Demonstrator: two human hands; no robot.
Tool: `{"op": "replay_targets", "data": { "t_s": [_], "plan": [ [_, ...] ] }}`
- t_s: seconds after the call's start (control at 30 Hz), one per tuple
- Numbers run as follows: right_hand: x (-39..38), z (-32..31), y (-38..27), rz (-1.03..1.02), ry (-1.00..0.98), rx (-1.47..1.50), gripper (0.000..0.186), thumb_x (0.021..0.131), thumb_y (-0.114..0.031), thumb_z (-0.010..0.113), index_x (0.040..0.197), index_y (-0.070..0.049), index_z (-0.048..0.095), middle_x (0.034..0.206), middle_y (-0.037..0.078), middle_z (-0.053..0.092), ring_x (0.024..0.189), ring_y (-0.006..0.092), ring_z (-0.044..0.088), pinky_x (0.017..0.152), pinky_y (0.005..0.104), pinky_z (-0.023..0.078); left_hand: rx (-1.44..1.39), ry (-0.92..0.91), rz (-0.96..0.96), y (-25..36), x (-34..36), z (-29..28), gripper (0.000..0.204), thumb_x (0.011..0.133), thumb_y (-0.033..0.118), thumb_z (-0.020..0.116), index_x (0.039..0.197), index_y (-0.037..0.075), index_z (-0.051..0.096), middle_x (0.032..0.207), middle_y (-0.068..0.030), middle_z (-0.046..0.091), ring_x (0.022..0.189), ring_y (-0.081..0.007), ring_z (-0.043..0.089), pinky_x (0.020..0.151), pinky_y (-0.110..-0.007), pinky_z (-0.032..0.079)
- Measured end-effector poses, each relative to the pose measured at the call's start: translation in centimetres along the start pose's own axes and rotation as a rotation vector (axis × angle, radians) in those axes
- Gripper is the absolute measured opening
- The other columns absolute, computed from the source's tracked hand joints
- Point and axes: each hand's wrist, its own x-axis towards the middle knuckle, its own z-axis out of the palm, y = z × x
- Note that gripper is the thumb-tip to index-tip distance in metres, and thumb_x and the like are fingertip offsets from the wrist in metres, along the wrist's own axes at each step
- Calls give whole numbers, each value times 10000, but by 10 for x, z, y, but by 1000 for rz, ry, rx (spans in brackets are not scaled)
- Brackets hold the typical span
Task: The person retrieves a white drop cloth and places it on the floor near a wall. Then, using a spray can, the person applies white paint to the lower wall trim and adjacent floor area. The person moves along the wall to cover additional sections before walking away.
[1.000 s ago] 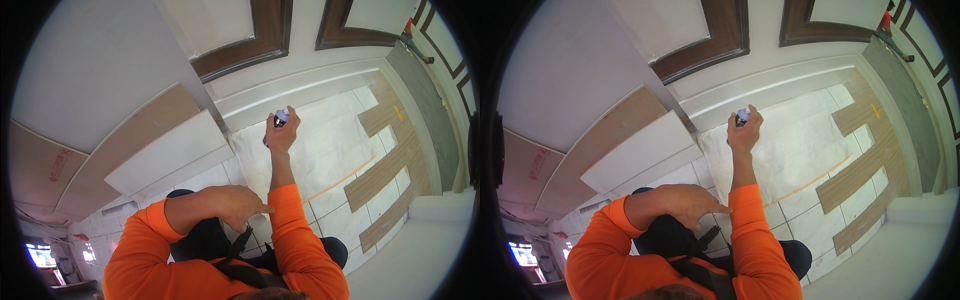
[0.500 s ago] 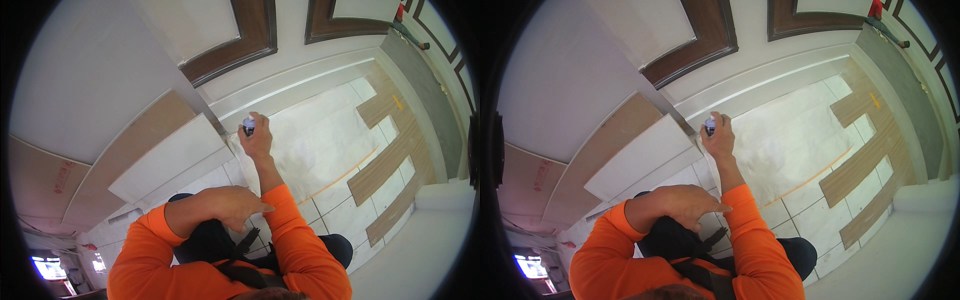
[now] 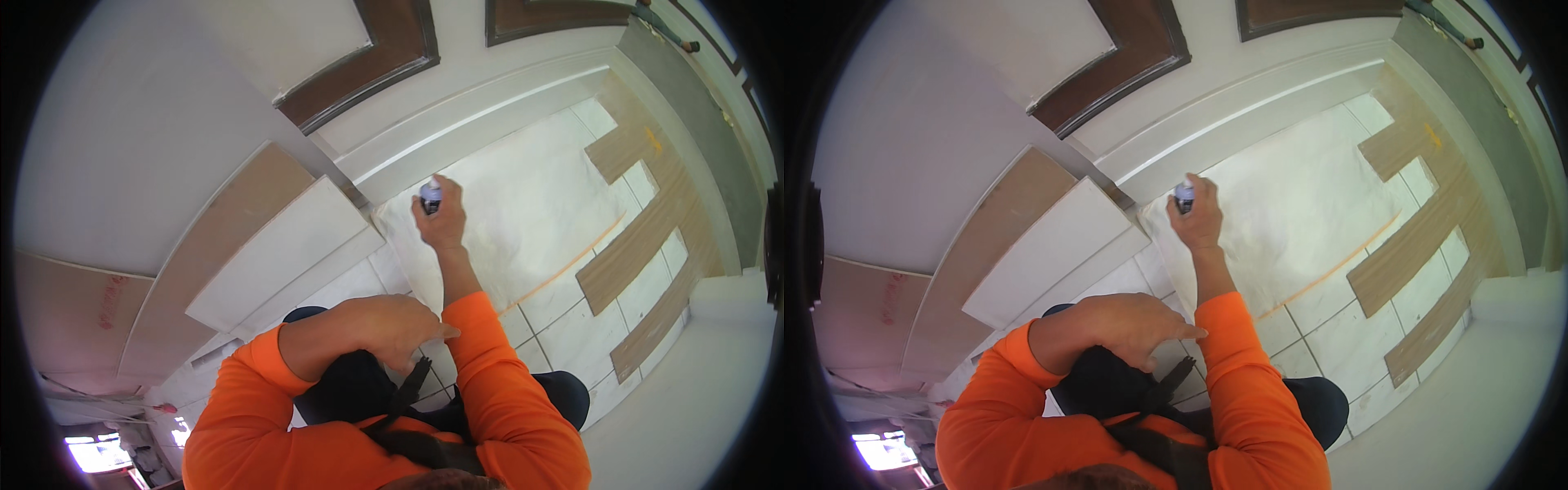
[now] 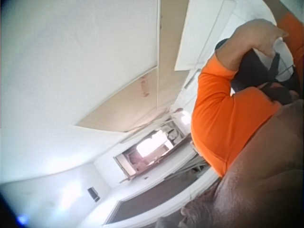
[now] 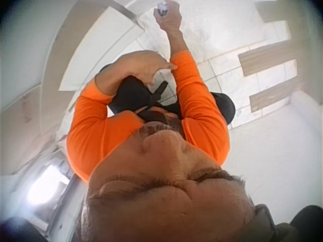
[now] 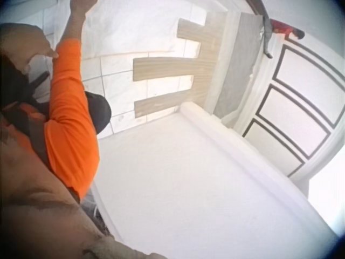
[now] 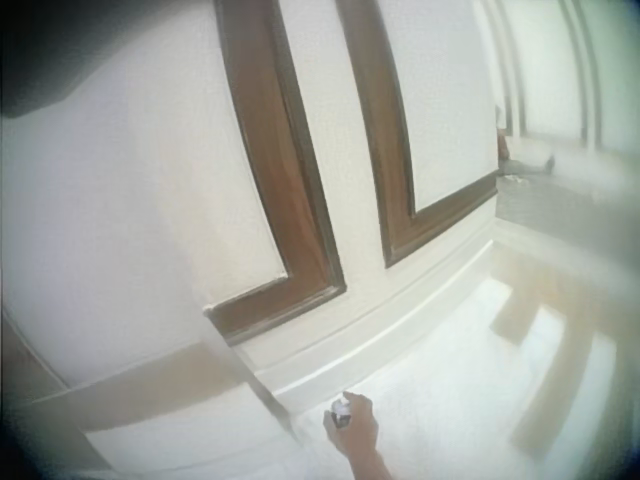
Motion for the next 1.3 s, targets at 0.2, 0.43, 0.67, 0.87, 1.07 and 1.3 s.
{"op": "replay_targets", "data": {
  "t_s": [0.2, 0.43, 0.67, 0.87, 1.07, 1.3],
  "plan": [
    [-48, 27, -25, 49, -254, 45, 567, 819, -226, 779, 1333, -141, 557, 1228, 165, 594, 1043, 372, 661, 848, 461, 578, -5, -11, -38, -7, 9, 4, 848, 729, 145, 758, 1519, 52, 464, 1201, -229, 700, 1099, -385, 675, 937, -443, 537],
    [-60, 29, -31, 72, -295, 42, 543, 819, -218, 775, 1321, -157, 578, 1226, 166, 593, 1036, 367, 667, 834, 462, 583, 0, -67, -31, 5, 15, -2, 804, 719, 130, 715, 1487, 30, 499, 1124, -222, 706, 1066, -381, 669, 921, -456, 534],
    [-85, 27, -15, 150, -241, -32, 558, 821, -225, 779, 1333, -170, 565, 1240, 182, 576, 1045, 388, 657, 827, 479, 580, -7, 4, 67, -2, 17, 12, 712, 707, 131, 730, 1393, 29, 569, 1053, -211, 713, 1007, -382, 677, 885, -469, 537],
    [-77, 33, -5, 227, -236, -32, 587, 818, -231, 770, 1349, -184, 524, 1232, 207, 561, 1064, 405, 641, 836, 497, 569, -68, -25, 38, 1, 14, 9, 690, 697, 118, 733, 1370, 56, 593, 1034, -197, 717, 951, -379, 686, 852, -463, 544],
    [-63, 39, -6, 221, -210, -68, 581, 824, -237, 765, 1346, -169, 521, 1218, 188, 553, 1060, 387, 644, 834, 483, 577, -65, 18, 42, -4, 9, 13, 724, 694, 110, 730, 1402, 87, 584, 1020, -194, 717, 910, -371, 692, 834, -458, 548],
    [-50, 34, 6, 263, -172, -88, 570, 833, -260, 762, 1343, -186, 518, 1256, 164, 547, 1079, 388, 639, 847, 500, 573, -73, -53, -14, 2, 7, 2, 694, 703, 151, 791, 1352, 9, 590, 1137, -220, 706, 1079, -394, 674, 921, -455, 542]
  ]
}}
